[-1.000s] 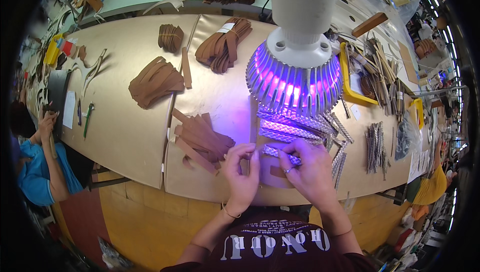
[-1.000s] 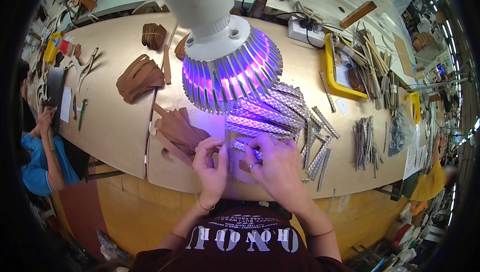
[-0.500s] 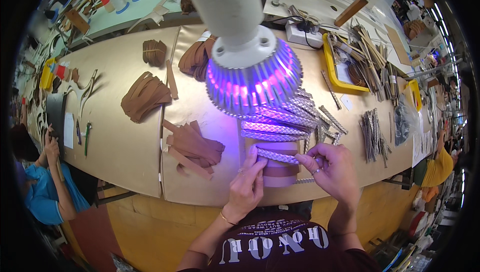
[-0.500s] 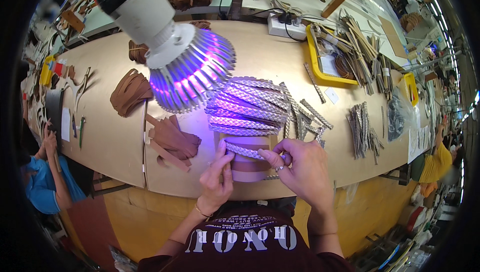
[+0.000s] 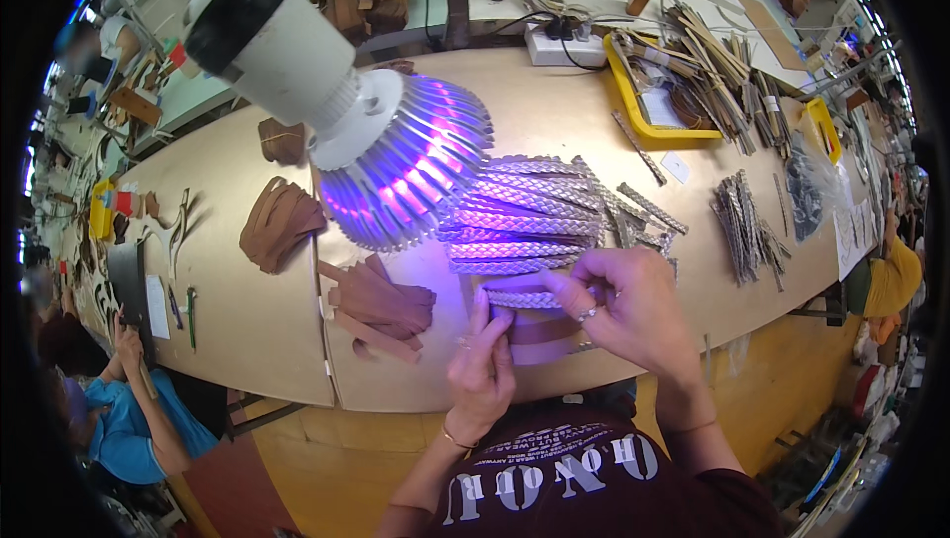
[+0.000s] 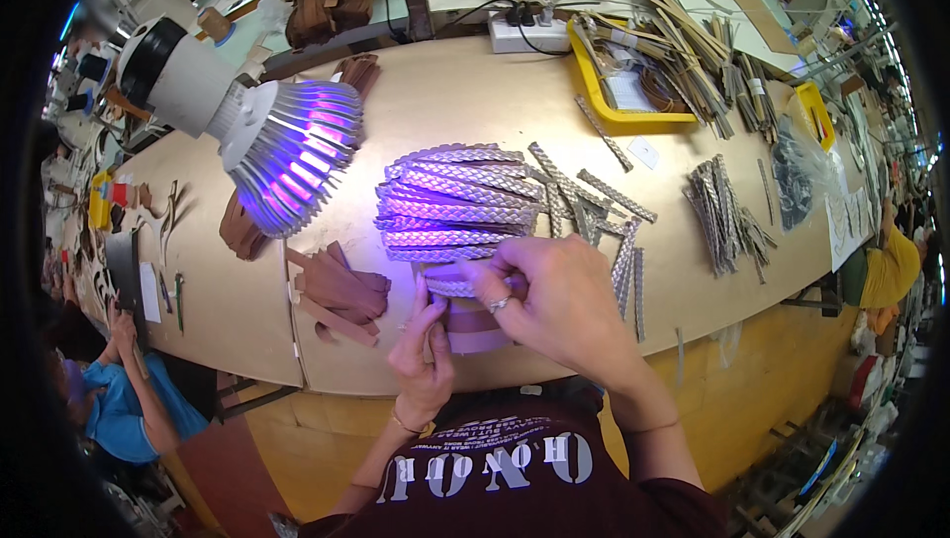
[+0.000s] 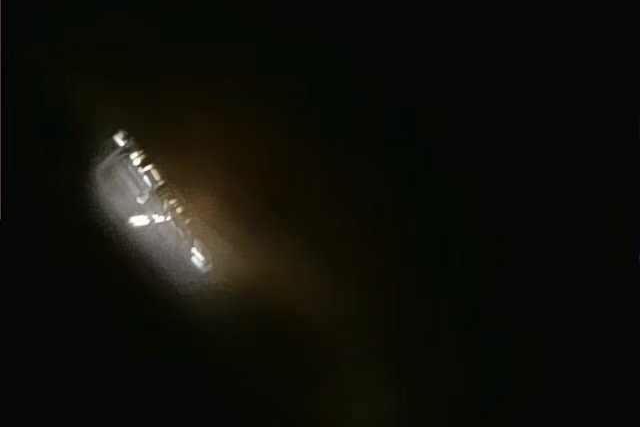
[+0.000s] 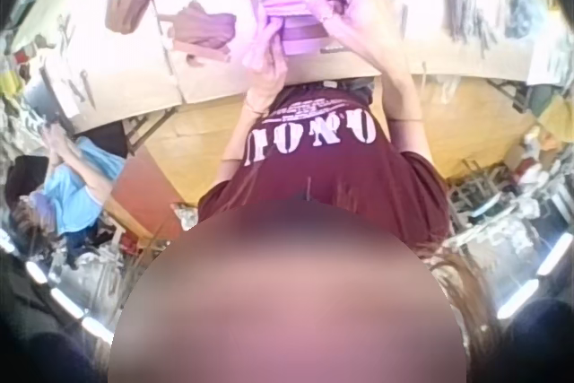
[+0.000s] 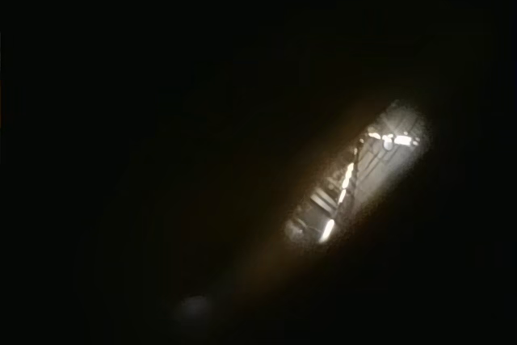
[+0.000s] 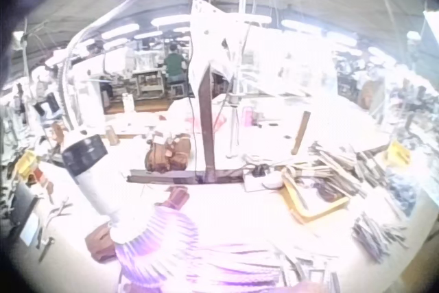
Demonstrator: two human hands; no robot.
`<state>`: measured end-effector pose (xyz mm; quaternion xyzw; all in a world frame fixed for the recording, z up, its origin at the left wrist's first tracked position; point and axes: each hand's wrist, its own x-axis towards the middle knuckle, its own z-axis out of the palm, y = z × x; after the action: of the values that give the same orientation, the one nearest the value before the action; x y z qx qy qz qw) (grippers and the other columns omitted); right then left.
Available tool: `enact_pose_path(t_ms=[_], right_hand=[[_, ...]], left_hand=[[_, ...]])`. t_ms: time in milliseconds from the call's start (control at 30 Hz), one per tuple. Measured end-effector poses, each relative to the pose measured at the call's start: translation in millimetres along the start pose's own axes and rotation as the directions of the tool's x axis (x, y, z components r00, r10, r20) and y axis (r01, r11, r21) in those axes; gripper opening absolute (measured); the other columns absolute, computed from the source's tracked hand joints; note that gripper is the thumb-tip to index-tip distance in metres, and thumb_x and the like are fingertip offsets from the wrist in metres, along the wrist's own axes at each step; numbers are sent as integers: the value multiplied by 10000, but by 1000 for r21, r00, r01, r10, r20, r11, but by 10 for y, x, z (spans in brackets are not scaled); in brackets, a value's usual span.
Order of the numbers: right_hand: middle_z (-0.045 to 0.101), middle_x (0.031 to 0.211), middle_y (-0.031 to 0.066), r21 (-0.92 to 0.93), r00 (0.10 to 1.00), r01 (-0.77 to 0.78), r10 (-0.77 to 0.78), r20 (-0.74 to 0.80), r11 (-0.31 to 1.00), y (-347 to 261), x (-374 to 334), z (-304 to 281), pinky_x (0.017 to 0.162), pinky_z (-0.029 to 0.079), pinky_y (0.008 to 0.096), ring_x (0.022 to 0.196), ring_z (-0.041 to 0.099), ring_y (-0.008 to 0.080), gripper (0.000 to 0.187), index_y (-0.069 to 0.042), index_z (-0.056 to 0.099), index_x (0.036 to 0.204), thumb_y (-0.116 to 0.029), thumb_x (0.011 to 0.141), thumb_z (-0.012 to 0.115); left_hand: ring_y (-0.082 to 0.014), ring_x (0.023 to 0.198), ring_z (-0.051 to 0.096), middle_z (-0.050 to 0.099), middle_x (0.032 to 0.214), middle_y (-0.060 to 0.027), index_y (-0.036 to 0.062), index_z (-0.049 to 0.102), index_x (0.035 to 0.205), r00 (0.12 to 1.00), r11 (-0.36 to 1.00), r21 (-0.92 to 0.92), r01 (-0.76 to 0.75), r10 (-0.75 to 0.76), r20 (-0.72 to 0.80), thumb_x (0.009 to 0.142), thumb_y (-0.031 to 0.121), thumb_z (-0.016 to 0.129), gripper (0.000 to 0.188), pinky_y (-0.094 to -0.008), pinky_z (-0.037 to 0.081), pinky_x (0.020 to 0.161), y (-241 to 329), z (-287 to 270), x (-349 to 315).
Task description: The person wraps braided straps around a cardboard form, aligning them in rows. They pick up straps from the table, position them on the form, and adjust the alignment. The person also writes on a small paper label and places it on the table.
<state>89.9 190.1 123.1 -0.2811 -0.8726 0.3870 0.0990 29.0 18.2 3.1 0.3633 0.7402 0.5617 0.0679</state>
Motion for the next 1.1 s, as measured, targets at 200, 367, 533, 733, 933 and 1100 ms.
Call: enact_pose_path(t_ms=[200, 367, 533, 733, 933, 1100], right_hand=[[479, 492, 80, -123, 993, -118, 117, -17, 985, 39, -21, -25, 427, 304, 309, 421, 388, 139, 275, -1, 626, 667, -187, 847, 717], [446, 487, 70, -100, 996, -80, 75, -49, 992, -12, -29, 14, 428, 283, 319, 424, 369, 142, 325, 8, 593, 640, -200, 860, 711], [431, 482, 74, -160, 997, 15, -27, -75, 987, -97, 14, 11, 431, 297, 320, 424, 377, 154, 348, 4, 574, 627, -212, 862, 710], [490, 497, 104, -219, 997, -39, 25, -67, 975, -113, 37, -8, 447, 339, 352, 422, 447, 222, 326, -15, 600, 636, -231, 855, 706], [529, 513, 111, -254, 998, -48, 38, -44, 966, -55, 34, -37, 458, 365, 367, 433, 498, 247, 323, -21, 619, 642, -250, 856, 697], [541, 516, 109, -256, 997, -74, 66, -38, 964, -46, 49, -57, 466, 380, 364, 437, 513, 246, 306, -24, 642, 664, -254, 858, 695]], left_hand=[[-382, 1226, 543, 509, 1351, -273, 38, 630, 1212, 999, 999, 34, 28, -29, 14, 910, -24, 564, 315, -394, 474, 974, 66, -12, -6], [-388, 1234, 533, 492, 1371, -267, 50, 617, 1255, 1000, 998, 60, 2, -3, 31, 901, -36, 571, 367, -400, 472, 978, 67, -18, -10], [-403, 1231, 529, 483, 1366, -291, 42, 617, 1251, 999, 997, 82, -16, 14, 35, 890, -54, 570, 377, -404, 482, 963, 26, 11, -30], [-418, 1217, 535, 468, 1371, -308, 38, 617, 1249, 999, 996, 89, -27, 23, 47, 882, -61, 572, 383, -399, 495, 944, 10, 21, -34], [-431, 1203, 542, 444, 1388, -315, 59, 622, 1248, 997, 995, 100, -17, 10, 70, 877, -57, 577, 391, -398, 501, 936, 27, 8, -44], [-437, 1223, 521, 417, 1408, -316, 77, 611, 1261, 993, 991, 121, -56, 42, 113, 863, -59, 573, 423, -411, 493, 958, 19, -33, -22]])
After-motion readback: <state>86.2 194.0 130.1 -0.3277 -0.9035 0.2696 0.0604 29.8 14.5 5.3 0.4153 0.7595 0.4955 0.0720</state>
